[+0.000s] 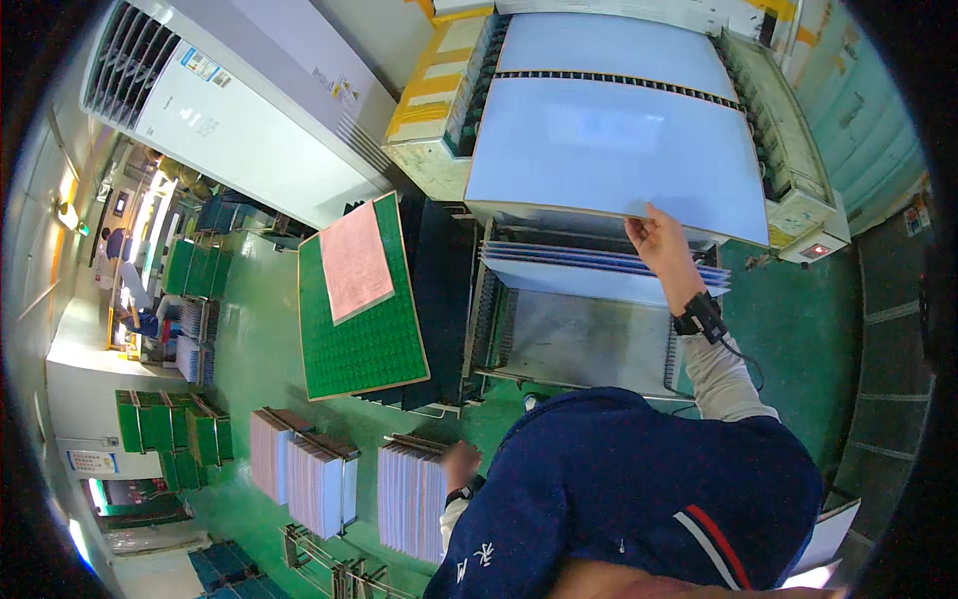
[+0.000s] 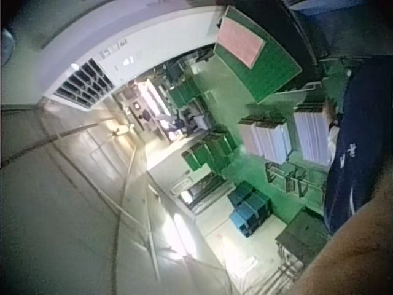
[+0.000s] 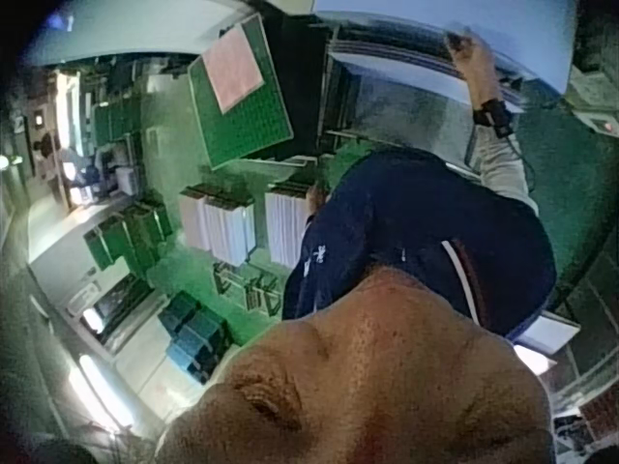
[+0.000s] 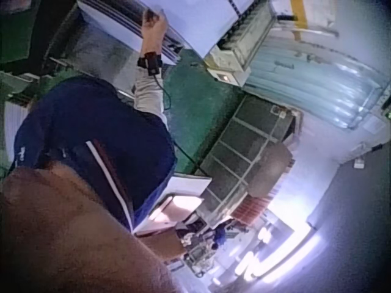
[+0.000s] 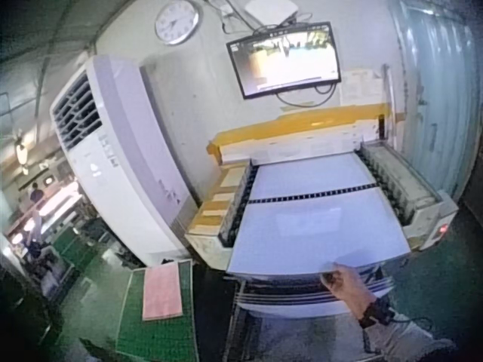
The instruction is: Manually picking up thin blue panels and placing them into a rack or machine slot.
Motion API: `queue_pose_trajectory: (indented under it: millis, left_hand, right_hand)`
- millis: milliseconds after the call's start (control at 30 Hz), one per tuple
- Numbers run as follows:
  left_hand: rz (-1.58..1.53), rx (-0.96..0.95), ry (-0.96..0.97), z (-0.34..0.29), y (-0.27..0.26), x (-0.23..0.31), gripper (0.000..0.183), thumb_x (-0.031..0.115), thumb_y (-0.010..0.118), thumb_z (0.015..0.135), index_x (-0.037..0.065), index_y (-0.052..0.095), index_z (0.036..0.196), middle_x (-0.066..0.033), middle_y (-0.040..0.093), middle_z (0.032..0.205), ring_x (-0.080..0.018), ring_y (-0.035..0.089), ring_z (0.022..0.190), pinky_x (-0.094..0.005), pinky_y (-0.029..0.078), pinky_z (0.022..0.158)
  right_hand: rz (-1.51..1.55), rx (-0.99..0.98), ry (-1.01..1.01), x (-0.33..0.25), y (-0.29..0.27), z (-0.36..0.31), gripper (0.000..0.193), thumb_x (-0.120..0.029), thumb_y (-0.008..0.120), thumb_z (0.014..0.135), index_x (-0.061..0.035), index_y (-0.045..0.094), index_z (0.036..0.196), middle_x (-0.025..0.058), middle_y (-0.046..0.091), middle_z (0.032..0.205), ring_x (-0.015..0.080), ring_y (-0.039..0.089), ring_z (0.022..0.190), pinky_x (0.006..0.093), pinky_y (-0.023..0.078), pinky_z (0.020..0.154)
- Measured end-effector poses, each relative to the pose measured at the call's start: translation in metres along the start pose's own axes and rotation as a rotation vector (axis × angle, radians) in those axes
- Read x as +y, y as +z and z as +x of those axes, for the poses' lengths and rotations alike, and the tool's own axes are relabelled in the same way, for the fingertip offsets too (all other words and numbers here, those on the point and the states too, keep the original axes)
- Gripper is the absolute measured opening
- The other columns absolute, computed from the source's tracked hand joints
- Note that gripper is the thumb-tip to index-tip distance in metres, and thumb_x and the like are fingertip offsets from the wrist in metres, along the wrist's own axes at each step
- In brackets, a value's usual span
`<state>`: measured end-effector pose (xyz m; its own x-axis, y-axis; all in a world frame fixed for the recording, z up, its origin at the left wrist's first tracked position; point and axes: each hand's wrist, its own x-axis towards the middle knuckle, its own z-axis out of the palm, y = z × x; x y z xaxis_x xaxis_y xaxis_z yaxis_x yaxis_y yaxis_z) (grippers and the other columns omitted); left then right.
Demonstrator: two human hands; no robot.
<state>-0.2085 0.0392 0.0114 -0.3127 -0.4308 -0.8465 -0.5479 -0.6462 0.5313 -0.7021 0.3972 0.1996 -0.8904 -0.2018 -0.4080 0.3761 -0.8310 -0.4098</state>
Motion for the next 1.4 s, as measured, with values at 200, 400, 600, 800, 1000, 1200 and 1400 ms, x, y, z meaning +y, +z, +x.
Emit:
queue_pose_trajectory:
  millis: [200, 400, 600, 800, 1000, 1200, 1400]
  left_hand:
    - [-0.063, -0.032, 0.023, 0.004, -0.007, -0.01, 0.036, 0.032, 0.051, 0.086, 0.004, 0.046, 0.108, -0.0134, 0.059, 0.094, -0.0244, 0.061, 0.068, -0.0316, 0.05, 0.05]
    - [0.034, -0.005, 0.033, 0.003, -0.004, -0.008, 0.037, 0.033, 0.053, 0.085, 0.003, 0.046, 0.106, -0.0127, 0.059, 0.094, -0.024, 0.061, 0.068, -0.0308, 0.05, 0.049]
    - [0.014, 0.028, 0.023, 0.001, -0.003, -0.009, 0.036, 0.033, 0.056, 0.083, 0.003, 0.048, 0.102, -0.0122, 0.06, 0.091, -0.0234, 0.061, 0.065, -0.0309, 0.049, 0.049]
    - [0.005, 0.062, 0.029, -0.013, 0.003, -0.006, 0.034, 0.032, 0.056, 0.083, 0.003, 0.051, 0.101, -0.0124, 0.06, 0.09, -0.0228, 0.061, 0.063, -0.0301, 0.049, 0.048]
    - [0.005, 0.052, 0.052, -0.024, 0.009, -0.003, 0.037, 0.032, 0.055, 0.084, 0.002, 0.051, 0.105, -0.0138, 0.059, 0.093, -0.0226, 0.061, 0.066, -0.0291, 0.049, 0.049]
    - [-0.025, 0.088, 0.024, -0.021, 0.003, -0.016, 0.041, 0.032, 0.054, 0.084, 0.0, 0.048, 0.11, -0.0143, 0.059, 0.096, -0.023, 0.061, 0.07, -0.0283, 0.049, 0.051]
    - [0.015, 0.072, 0.022, -0.03, 0.005, -0.008, 0.04, 0.033, 0.055, 0.085, 0.004, 0.048, 0.112, -0.0166, 0.058, 0.103, -0.025, 0.061, 0.075, -0.0308, 0.052, 0.054]
  right_hand:
    - [-0.047, 0.053, -0.012, -0.002, 0.018, 0.0, 0.016, -0.014, 0.058, 0.083, -0.003, 0.05, 0.074, 0.0075, 0.055, 0.073, 0.0242, 0.054, 0.077, 0.0372, 0.051, 0.077]
    - [-0.043, 0.016, -0.015, -0.006, 0.009, 0.015, 0.016, -0.014, 0.058, 0.083, -0.0008, 0.05, 0.077, 0.0132, 0.056, 0.08, 0.0276, 0.055, 0.081, 0.037, 0.05, 0.076]
    - [-0.058, 0.015, 0.005, -0.01, 0.011, 0.029, 0.018, -0.015, 0.057, 0.084, 0.0021, 0.051, 0.087, 0.0143, 0.056, 0.087, 0.0267, 0.055, 0.084, 0.0359, 0.05, 0.077]
    - [-0.15, -0.007, 0.021, -0.018, 0.017, 0.034, 0.026, -0.019, 0.056, 0.085, 0.0057, 0.05, 0.088, 0.0191, 0.056, 0.092, 0.0279, 0.055, 0.089, 0.0365, 0.049, 0.077]
    - [-0.289, -0.05, 0.089, -0.018, 0.022, 0.035, 0.038, -0.033, 0.056, 0.085, 0.002, 0.052, 0.1, 0.0168, 0.057, 0.101, 0.0256, 0.054, 0.095, 0.0368, 0.045, 0.083]
    - [-1.598, -0.582, -0.257, 0.009, 0.008, 0.03, 0.048, -0.043, 0.054, 0.084, -0.0004, 0.058, 0.105, 0.0118, 0.061, 0.102, 0.0216, 0.056, 0.097, 0.033, 0.043, 0.084]
    - [-2.115, -0.327, -0.13, 0.04, -0.026, 0.038, 0.063, -0.055, 0.06, 0.073, -0.001, 0.059, 0.106, 0.0186, 0.059, 0.105, 0.0313, 0.057, 0.098, 0.0369, 0.043, 0.082]
